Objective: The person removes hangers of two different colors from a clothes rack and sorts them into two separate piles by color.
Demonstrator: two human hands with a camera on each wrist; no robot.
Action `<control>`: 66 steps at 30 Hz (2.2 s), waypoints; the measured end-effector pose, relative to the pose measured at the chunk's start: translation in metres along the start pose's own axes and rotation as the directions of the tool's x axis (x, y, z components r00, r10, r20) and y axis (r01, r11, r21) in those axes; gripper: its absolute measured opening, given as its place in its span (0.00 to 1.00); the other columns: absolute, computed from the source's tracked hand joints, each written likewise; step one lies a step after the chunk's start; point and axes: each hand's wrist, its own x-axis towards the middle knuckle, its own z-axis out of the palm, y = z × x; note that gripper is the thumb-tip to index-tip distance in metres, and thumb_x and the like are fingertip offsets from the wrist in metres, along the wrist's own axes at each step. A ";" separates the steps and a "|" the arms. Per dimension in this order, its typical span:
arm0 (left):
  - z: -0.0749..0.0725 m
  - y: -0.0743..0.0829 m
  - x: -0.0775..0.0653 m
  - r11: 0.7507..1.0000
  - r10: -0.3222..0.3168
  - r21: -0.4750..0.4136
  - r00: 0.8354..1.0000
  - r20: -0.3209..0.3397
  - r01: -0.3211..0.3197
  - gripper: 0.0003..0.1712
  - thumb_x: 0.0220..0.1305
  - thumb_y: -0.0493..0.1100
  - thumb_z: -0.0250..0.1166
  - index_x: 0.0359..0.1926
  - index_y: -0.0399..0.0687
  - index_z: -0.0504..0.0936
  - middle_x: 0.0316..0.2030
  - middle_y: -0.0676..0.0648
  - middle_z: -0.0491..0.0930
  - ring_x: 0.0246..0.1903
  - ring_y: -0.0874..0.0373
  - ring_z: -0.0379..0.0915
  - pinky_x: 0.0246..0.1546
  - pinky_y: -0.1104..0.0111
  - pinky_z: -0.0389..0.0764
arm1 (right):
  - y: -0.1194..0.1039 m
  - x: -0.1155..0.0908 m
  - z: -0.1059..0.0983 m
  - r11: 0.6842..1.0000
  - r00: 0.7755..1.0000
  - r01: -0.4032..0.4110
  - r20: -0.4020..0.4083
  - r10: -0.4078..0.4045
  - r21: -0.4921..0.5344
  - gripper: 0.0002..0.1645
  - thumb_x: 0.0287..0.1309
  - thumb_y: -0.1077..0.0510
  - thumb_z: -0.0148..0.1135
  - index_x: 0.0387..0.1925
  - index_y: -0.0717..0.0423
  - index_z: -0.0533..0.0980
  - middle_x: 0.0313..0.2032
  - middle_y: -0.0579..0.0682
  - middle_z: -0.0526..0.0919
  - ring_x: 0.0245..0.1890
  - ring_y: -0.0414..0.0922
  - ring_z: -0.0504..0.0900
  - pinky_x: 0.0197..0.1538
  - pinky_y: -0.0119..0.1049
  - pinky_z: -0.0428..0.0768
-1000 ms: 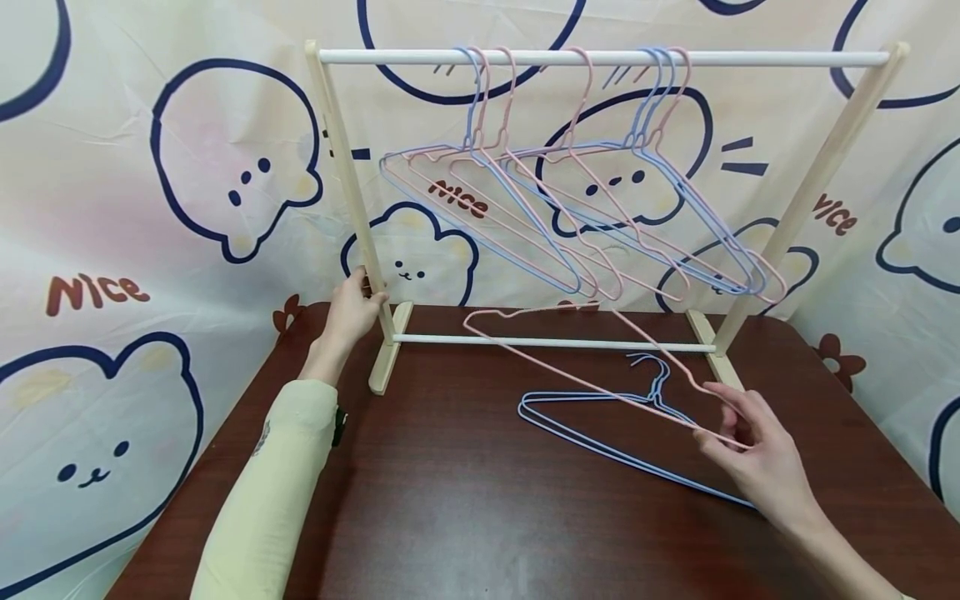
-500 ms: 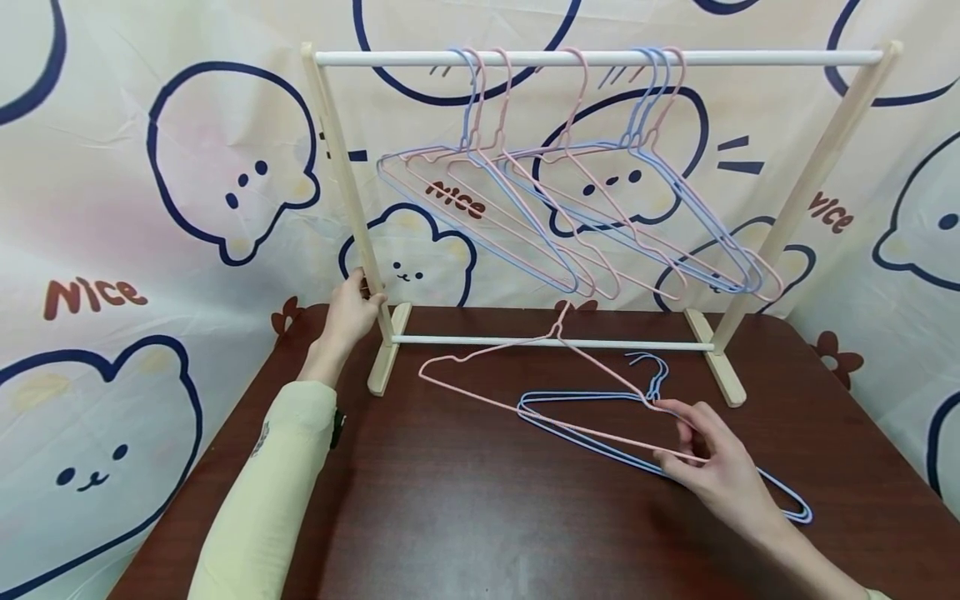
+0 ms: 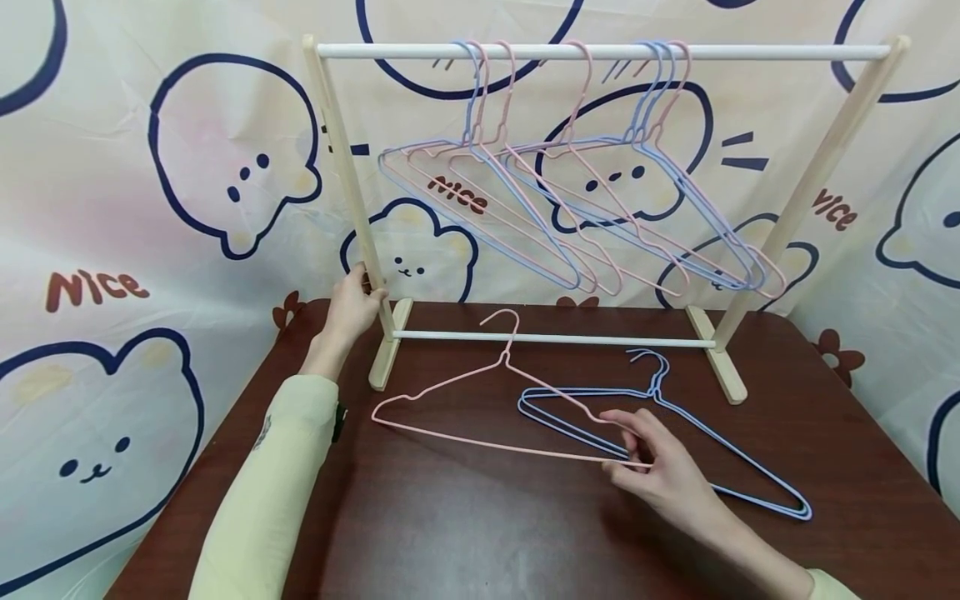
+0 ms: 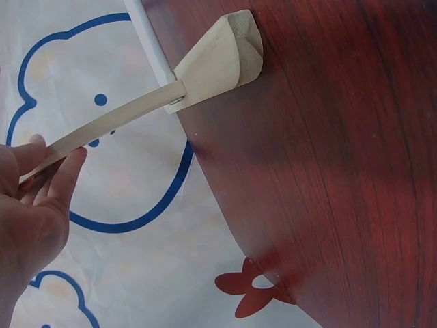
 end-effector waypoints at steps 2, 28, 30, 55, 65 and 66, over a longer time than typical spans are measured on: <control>0.000 0.000 0.001 1.000 -0.001 0.000 1.000 0.002 0.001 0.23 0.71 0.35 0.58 0.64 0.33 0.67 0.57 0.30 0.76 0.55 0.36 0.76 0.51 0.47 0.83 | -0.002 0.001 0.005 1.000 0.999 -0.023 0.024 0.023 0.006 0.33 0.49 0.67 0.74 0.58 0.46 0.76 0.31 0.45 0.66 0.21 0.37 0.65 0.20 0.27 0.68; -0.002 0.001 -0.001 1.000 -0.009 0.005 1.000 0.007 0.009 0.24 0.72 0.35 0.58 0.65 0.33 0.66 0.58 0.30 0.76 0.57 0.36 0.76 0.52 0.47 0.83 | -0.002 0.016 0.049 0.963 0.940 -0.115 0.287 0.186 -0.245 0.28 0.53 0.45 0.73 0.54 0.49 0.78 0.32 0.38 0.74 0.38 0.38 0.68 0.38 0.28 0.68; -0.002 0.001 0.000 1.000 -0.008 0.002 1.000 0.009 0.008 0.24 0.71 0.35 0.58 0.65 0.33 0.66 0.58 0.30 0.76 0.57 0.36 0.75 0.52 0.47 0.83 | -0.002 0.015 0.049 0.959 0.939 -0.091 0.298 0.173 -0.269 0.29 0.52 0.44 0.74 0.54 0.48 0.78 0.34 0.38 0.75 0.39 0.38 0.68 0.39 0.29 0.69; -0.003 0.002 0.000 1.000 0.002 0.006 1.000 0.006 -0.003 0.23 0.71 0.34 0.58 0.64 0.33 0.66 0.57 0.29 0.76 0.56 0.36 0.76 0.51 0.47 0.83 | 0.001 0.033 -0.008 0.979 0.982 -0.104 0.140 0.129 -0.174 0.29 0.58 0.53 0.71 0.60 0.52 0.74 0.44 0.49 0.80 0.41 0.42 0.79 0.40 0.31 0.80; -0.001 0.001 -0.001 1.000 0.002 0.003 1.000 0.009 -0.002 0.23 0.71 0.34 0.58 0.64 0.33 0.67 0.57 0.30 0.76 0.56 0.36 0.76 0.52 0.47 0.83 | -0.001 0.043 -0.038 0.962 0.990 -0.018 -0.141 -0.021 -0.272 0.29 0.55 0.63 0.72 0.58 0.56 0.75 0.39 0.48 0.77 0.32 0.36 0.74 0.33 0.24 0.75; -0.001 0.000 -0.001 1.000 0.000 0.004 1.000 0.010 0.000 0.23 0.71 0.34 0.58 0.64 0.34 0.67 0.57 0.30 0.76 0.56 0.36 0.76 0.52 0.47 0.83 | -0.002 0.044 -0.041 0.961 0.986 -0.012 -0.165 -0.035 -0.277 0.29 0.55 0.64 0.72 0.59 0.56 0.75 0.39 0.49 0.77 0.32 0.37 0.73 0.32 0.22 0.74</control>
